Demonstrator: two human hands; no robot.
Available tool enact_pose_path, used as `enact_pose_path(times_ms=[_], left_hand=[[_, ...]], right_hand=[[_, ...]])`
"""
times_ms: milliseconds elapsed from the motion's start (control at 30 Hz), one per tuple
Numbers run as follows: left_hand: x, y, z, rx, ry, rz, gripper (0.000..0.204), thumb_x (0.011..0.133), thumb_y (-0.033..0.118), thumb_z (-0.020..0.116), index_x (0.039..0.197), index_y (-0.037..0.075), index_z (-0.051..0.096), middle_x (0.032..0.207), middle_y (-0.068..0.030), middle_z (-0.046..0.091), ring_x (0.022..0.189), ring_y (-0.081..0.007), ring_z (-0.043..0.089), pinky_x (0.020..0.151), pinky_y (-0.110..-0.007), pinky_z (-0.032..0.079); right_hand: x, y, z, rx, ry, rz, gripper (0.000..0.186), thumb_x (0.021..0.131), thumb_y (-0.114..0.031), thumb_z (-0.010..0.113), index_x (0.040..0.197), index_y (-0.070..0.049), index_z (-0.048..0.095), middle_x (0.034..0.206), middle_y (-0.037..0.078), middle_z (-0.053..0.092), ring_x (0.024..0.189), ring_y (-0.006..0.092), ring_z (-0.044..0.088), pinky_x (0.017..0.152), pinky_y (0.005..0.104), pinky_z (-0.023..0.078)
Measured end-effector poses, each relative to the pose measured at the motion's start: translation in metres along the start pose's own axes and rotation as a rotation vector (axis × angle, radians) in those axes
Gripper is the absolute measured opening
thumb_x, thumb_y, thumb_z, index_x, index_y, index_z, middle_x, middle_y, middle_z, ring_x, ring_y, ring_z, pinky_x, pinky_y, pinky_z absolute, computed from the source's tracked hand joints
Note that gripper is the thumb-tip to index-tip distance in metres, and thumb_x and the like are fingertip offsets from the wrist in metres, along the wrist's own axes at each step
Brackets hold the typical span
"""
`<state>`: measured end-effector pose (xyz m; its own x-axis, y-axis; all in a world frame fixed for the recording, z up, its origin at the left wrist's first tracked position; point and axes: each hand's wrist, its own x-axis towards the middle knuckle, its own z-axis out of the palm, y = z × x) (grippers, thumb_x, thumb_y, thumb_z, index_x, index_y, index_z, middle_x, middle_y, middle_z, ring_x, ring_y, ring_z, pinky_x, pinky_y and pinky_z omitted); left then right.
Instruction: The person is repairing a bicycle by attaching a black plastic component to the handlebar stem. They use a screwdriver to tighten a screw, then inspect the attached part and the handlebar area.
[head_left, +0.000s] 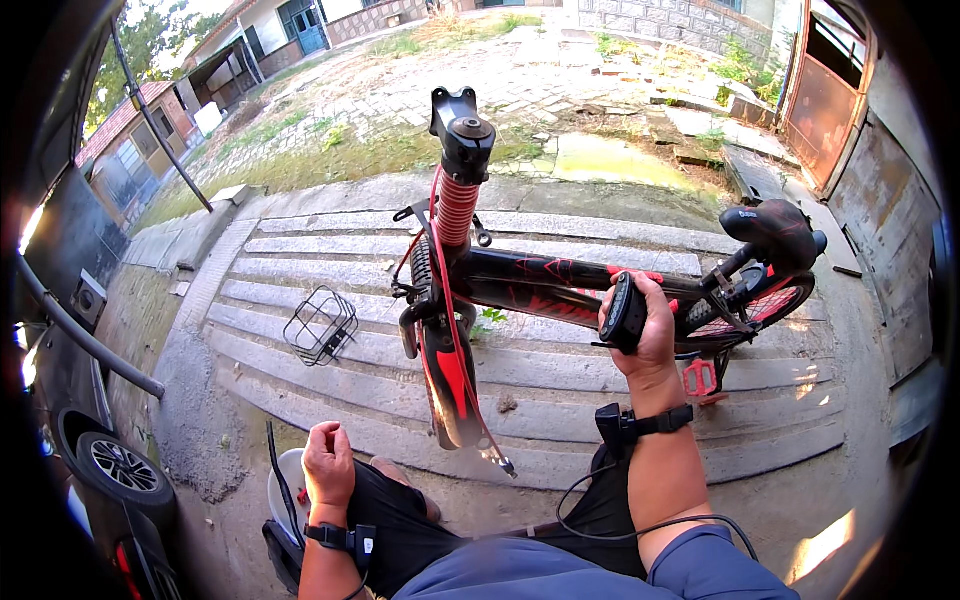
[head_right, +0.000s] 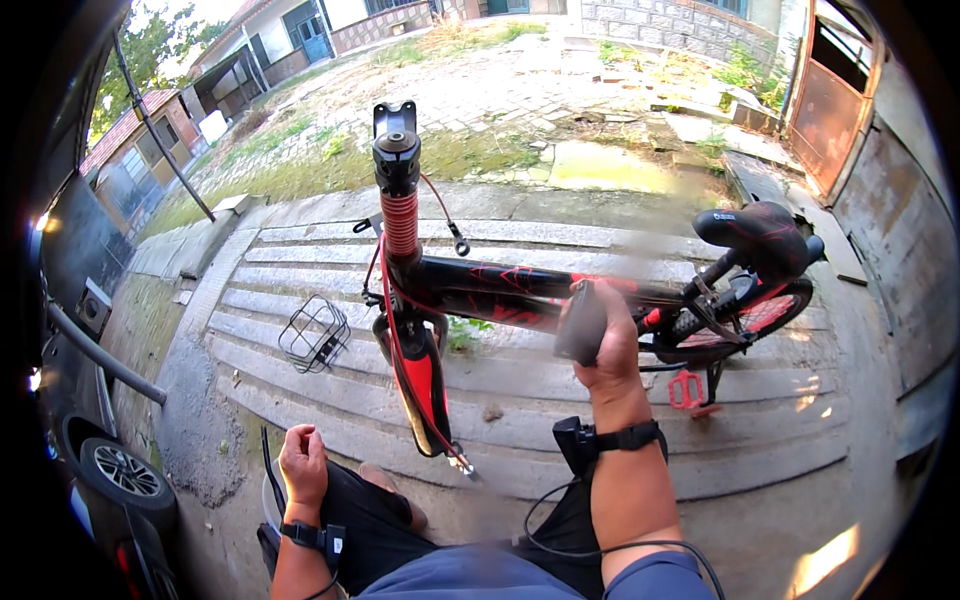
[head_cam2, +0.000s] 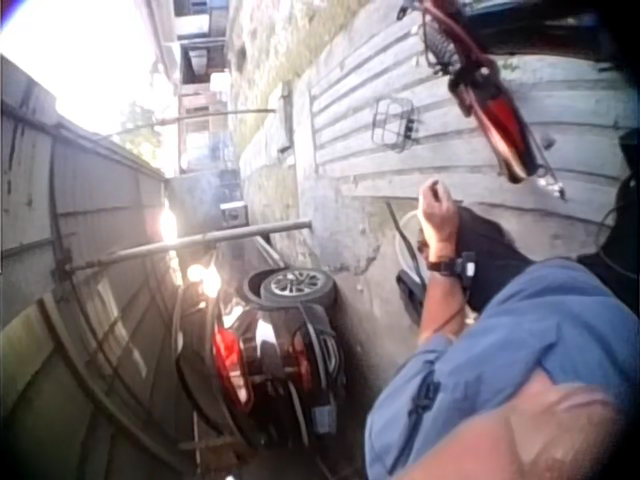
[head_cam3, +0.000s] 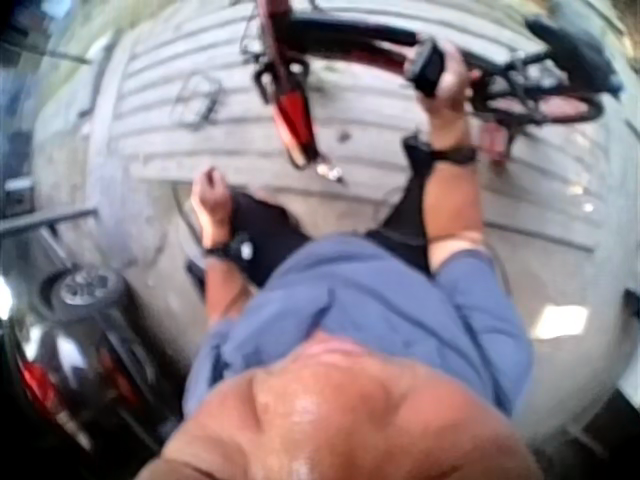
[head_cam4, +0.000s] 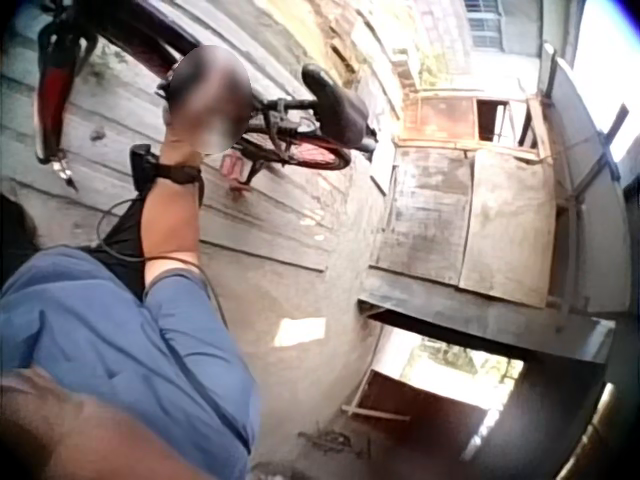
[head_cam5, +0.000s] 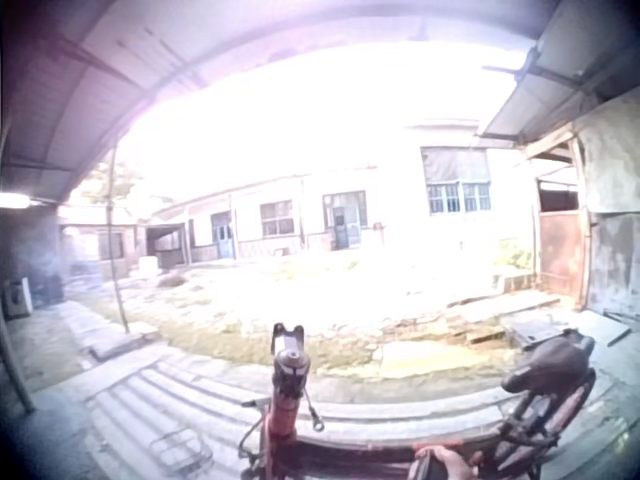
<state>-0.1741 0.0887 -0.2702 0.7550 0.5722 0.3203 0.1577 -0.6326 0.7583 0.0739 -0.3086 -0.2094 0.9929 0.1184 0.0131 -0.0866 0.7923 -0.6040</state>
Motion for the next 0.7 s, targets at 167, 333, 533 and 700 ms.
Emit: enact_pose_path(times_ms=[167, 333, 533, 700], left_hand=[[-0.001, -0.002, -0.002, -0.004, 0.0, 0.015, 0.009, 0.096, 0.007, 0.063, 0.103, 0.001, 0.063, 0.073, -0.003, 0.063, 0.064, -0.0101, 0.059, 0.06, -0.027, 0.048], [-0.001, 0.003, -0.001, 0.001, 0.001, 0.015, 0.009, 0.096, 0.006, 0.063, 0.103, 0.001, 0.063, 0.072, -0.0031, 0.063, 0.064, -0.0103, 0.059, 0.06, -0.027, 0.048], [-0.001, 0.003, 0.0, -0.013, -0.002, 0.004, 0.009, 0.096, 0.006, 0.063, 0.104, 0.001, 0.063, 0.072, -0.0032, 0.063, 0.065, -0.0106, 0.059, 0.06, -0.027, 0.049], [-0.001, -0.001, 0.0, -0.006, -0.007, 0.007, 0.009, 0.095, 0.005, 0.063, 0.104, 0.001, 0.063, 0.074, -0.0035, 0.063, 0.065, -0.0105, 0.059, 0.06, -0.026, 0.049]], right_hand=[[-0.003, 0.0, 0.01, 0.004, 0.066, 0.02, 0.033, 0.103, -0.032, 0.05, 0.106, 0.0, 0.059, 0.073, 0.011, 0.063, 0.058, 0.0184, 0.061, 0.052, 0.0284, 0.052], [-0.001, 0.001, 0.0, -0.014, -0.019, 0.024, 0.03, 0.099, -0.034, 0.059, 0.1, -0.005, 0.067, 0.078, 0.008, 0.067, 0.067, 0.0179, 0.063, 0.061, 0.0283, 0.05], [-0.001, 0.002, 0.008, -0.002, 0.053, 0.01, 0.035, 0.104, -0.034, 0.049, 0.105, 0.0, 0.058, 0.073, 0.011, 0.063, 0.057, 0.0183, 0.061, 0.052, 0.0284, 0.052], [-0.002, 0.001, 0.008, -0.029, 0.034, 0.008, 0.035, 0.104, -0.034, 0.05, 0.106, 0.0, 0.059, 0.073, 0.011, 0.063, 0.057, 0.0181, 0.061, 0.052, 0.0283, 0.052]])
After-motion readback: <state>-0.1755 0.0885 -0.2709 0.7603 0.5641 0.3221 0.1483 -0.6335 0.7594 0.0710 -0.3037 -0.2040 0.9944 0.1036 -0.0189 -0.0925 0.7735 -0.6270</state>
